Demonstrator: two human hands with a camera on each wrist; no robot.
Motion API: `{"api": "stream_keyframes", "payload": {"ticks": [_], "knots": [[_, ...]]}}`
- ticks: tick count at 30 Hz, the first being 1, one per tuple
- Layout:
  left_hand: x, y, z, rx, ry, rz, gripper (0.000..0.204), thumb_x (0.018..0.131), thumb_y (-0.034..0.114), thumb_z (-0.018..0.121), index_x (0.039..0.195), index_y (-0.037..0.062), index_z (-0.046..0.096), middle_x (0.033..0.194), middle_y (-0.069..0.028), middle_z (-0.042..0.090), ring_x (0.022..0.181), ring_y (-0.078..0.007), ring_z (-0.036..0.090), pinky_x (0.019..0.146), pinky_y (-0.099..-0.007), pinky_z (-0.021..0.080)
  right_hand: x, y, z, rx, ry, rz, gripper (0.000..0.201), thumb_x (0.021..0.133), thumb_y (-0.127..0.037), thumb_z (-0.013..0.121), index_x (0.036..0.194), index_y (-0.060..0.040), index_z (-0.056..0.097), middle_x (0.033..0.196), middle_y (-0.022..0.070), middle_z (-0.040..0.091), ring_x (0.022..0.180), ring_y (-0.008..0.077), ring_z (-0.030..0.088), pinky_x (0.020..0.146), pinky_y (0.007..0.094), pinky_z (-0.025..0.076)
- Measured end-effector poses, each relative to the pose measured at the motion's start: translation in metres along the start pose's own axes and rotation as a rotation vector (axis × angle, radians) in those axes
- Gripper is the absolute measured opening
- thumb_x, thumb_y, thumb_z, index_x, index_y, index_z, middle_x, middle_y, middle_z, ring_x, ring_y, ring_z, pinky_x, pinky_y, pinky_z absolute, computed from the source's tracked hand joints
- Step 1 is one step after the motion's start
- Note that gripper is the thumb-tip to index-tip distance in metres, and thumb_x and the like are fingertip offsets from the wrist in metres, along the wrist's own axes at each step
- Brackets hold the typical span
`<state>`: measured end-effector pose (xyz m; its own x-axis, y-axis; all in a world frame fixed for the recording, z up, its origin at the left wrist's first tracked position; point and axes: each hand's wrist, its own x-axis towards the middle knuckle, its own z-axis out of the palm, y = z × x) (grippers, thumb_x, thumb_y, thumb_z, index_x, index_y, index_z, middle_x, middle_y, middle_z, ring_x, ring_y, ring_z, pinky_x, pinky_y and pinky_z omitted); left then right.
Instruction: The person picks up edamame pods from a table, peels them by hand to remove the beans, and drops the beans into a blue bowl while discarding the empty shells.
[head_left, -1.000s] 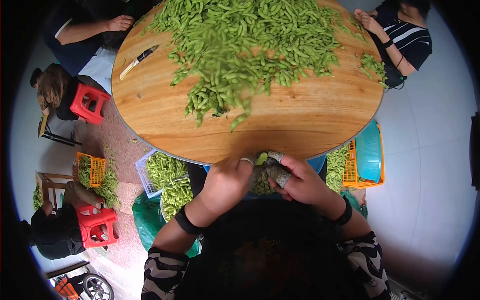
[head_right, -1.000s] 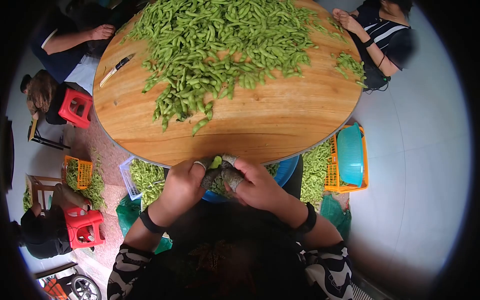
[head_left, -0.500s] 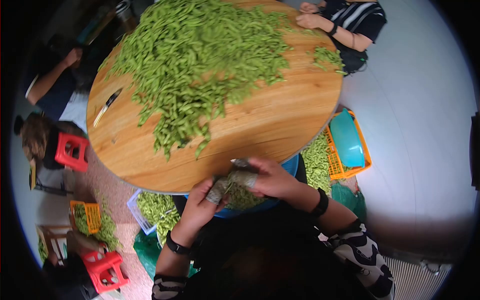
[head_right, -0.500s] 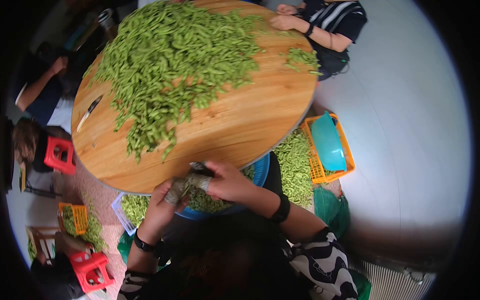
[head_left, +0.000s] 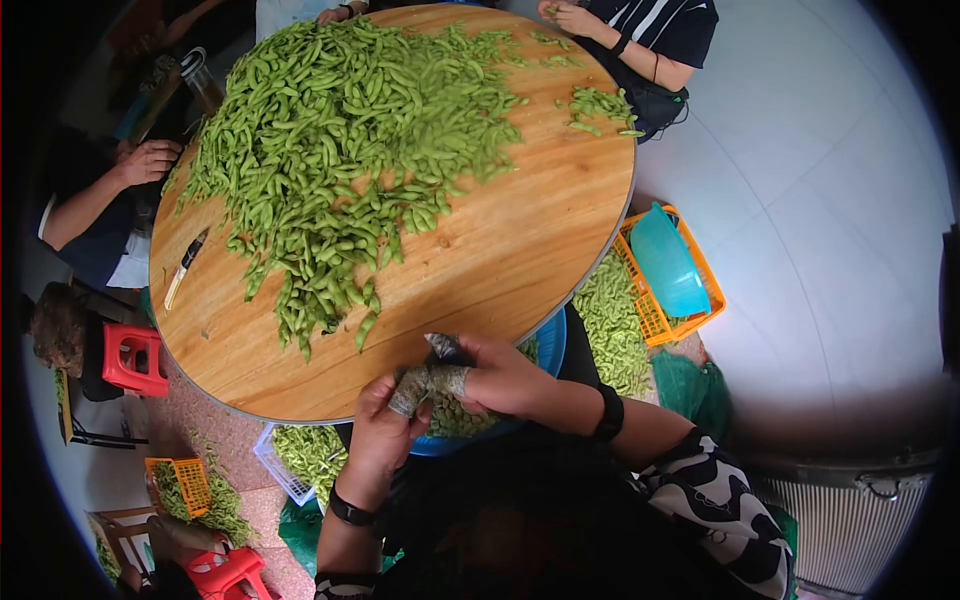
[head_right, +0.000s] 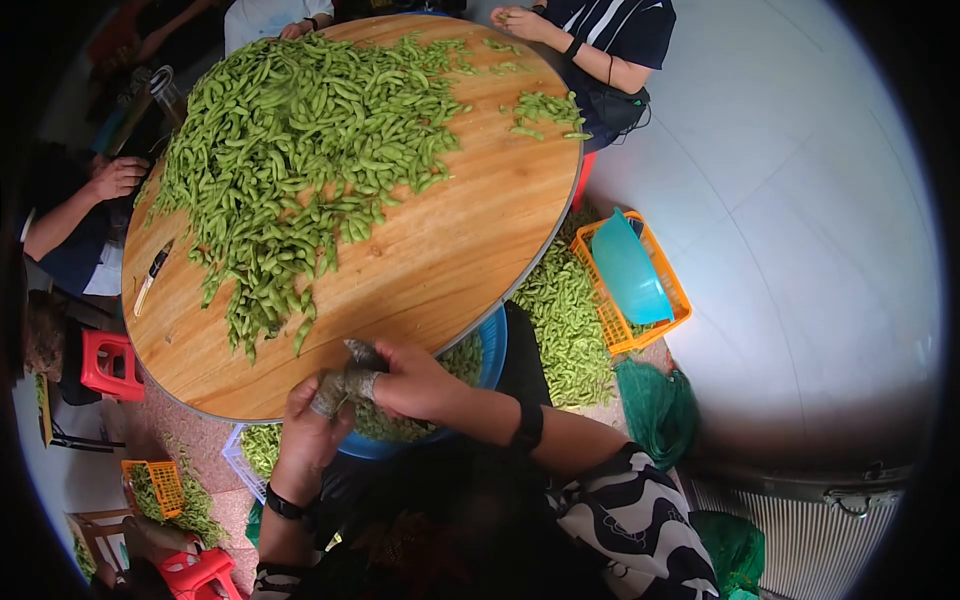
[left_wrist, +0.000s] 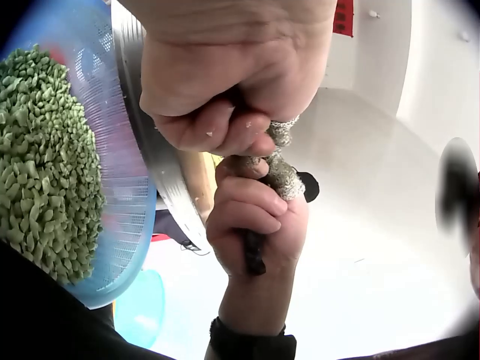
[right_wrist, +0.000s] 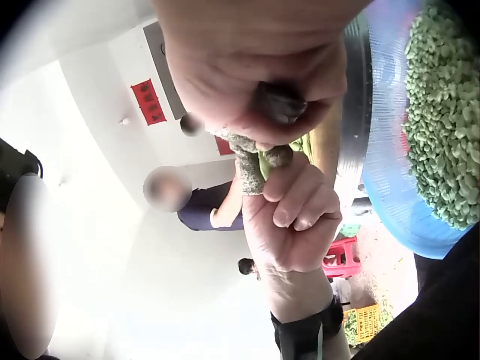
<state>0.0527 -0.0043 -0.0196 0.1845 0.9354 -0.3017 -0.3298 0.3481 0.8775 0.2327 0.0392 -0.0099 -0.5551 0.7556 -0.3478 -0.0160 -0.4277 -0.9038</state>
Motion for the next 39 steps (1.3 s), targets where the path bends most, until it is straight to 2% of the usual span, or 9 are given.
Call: {"api": "stream_keyframes", "payload": {"ticks": [5, 7, 8, 10, 11, 21, 26, 31, 39], "knots": [[0.001, 0.008, 0.009, 0.165, 0.050, 0.009, 0.008, 0.092, 0.003, 0.051, 0.092, 0.0043, 0.059, 0.072, -0.0015, 0.057, 0.057, -0.0071, 0.049, 0.050, -0.0212, 0.039, 0.010, 0.001, -0.006, -0.068, 0.127, -0.101, 0.020, 0.084, -0.012, 0.061, 0.099, -0.0001, 0.055, 0.063, 0.0056, 0.056, 0.053, 0.0101, 0.052, 0.048, 0.0271, 0.042], [0.001, 0.009, 0.005, 0.707, -0.001, 0.311, 0.016, 0.083, -0.007, 0.051, 0.095, 0.0012, 0.058, 0.078, -0.0076, 0.060, 0.063, -0.0170, 0.058, 0.056, -0.0288, 0.046, 0.012, 0.006, -0.011, -0.573, 0.194, -0.580, 0.027, 0.080, -0.020, 0.069, 0.097, -0.0030, 0.057, 0.063, 0.0077, 0.055, 0.054, 0.0198, 0.056, 0.052, 0.0342, 0.045], [0.003, 0.006, 0.003, 0.705, 0.004, 0.309, 0.016, 0.083, -0.007, 0.051, 0.095, 0.0012, 0.058, 0.078, -0.0076, 0.060, 0.063, -0.0170, 0.058, 0.056, -0.0288, 0.046, 0.011, 0.007, -0.013, -0.573, 0.188, -0.577, 0.027, 0.080, -0.020, 0.069, 0.097, -0.0030, 0.057, 0.063, 0.0077, 0.055, 0.054, 0.0198, 0.056, 0.052, 0.0342, 0.045], [0.005, -0.001, 0.004, 1.294, 0.092, 0.776, 0.026, 0.072, -0.011, 0.051, 0.096, -0.0015, 0.057, 0.089, -0.0164, 0.062, 0.071, -0.0307, 0.062, 0.063, -0.0383, 0.050, 0.007, 0.005, -0.013, -0.996, 0.209, -0.519, 0.025, 0.073, -0.012, 0.065, 0.091, 0.0009, 0.053, 0.070, 0.0178, 0.059, 0.065, 0.0316, 0.062, 0.059, 0.0408, 0.050], [0.004, -0.002, 0.006, 1.312, 0.080, 0.759, 0.035, 0.063, -0.011, 0.053, 0.096, -0.0023, 0.057, 0.095, -0.0227, 0.059, 0.075, -0.0408, 0.060, 0.066, -0.0450, 0.051, 0.006, 0.008, -0.012, -0.995, 0.185, -0.518, 0.025, 0.073, -0.012, 0.065, 0.091, 0.0009, 0.053, 0.070, 0.0178, 0.059, 0.065, 0.0316, 0.062, 0.059, 0.0408, 0.050], [-0.012, -0.002, 0.002, 1.134, 0.242, 0.647, 0.045, 0.062, -0.010, 0.055, 0.106, -0.0018, 0.057, 0.087, -0.0210, 0.059, 0.078, -0.0397, 0.061, 0.068, -0.0452, 0.052, -0.022, 0.009, -0.009, -1.154, 0.343, -0.519, 0.026, 0.072, -0.008, 0.070, 0.096, -0.0038, 0.064, 0.088, 0.0163, 0.062, 0.076, 0.0358, 0.062, 0.066, 0.0409, 0.051], [-0.027, -0.011, -0.027, 0.853, 0.165, 0.648, 0.040, 0.084, -0.008, 0.053, 0.122, 0.0013, 0.057, 0.099, -0.0141, 0.065, 0.083, -0.0235, 0.067, 0.072, -0.0320, 0.054, -0.006, -0.012, 0.001, -1.101, 0.177, -0.592, 0.027, 0.074, -0.010, 0.068, 0.100, -0.0044, 0.064, 0.101, 0.0170, 0.061, 0.084, 0.0364, 0.061, 0.071, 0.0430, 0.051], [-0.067, -0.012, -0.077, 0.486, 0.671, 0.586, 0.036, 0.089, -0.010, 0.045, 0.123, -0.0016, 0.055, 0.103, -0.0081, 0.065, 0.079, -0.0107, 0.061, 0.067, -0.0234, 0.050, 0.068, -0.019, 0.014, -1.149, 0.176, -0.777, 0.025, 0.076, -0.013, 0.067, 0.100, -0.0064, 0.063, 0.097, 0.0159, 0.060, 0.076, 0.0357, 0.061, 0.066, 0.0451, 0.050], [-0.113, -0.017, -0.163, 1.456, 1.181, 0.303, 0.064, 0.073, -0.003, 0.069, 0.133, 0.0044, 0.048, 0.123, -0.0240, 0.046, 0.115, -0.0411, 0.047, 0.099, -0.0431, 0.040, 0.087, -0.017, 0.026, -1.260, 0.188, -0.664, 0.027, 0.076, -0.015, 0.070, 0.099, -0.0035, 0.063, 0.092, 0.0154, 0.058, 0.084, 0.0358, 0.059, 0.068, 0.0427, 0.049]]}}
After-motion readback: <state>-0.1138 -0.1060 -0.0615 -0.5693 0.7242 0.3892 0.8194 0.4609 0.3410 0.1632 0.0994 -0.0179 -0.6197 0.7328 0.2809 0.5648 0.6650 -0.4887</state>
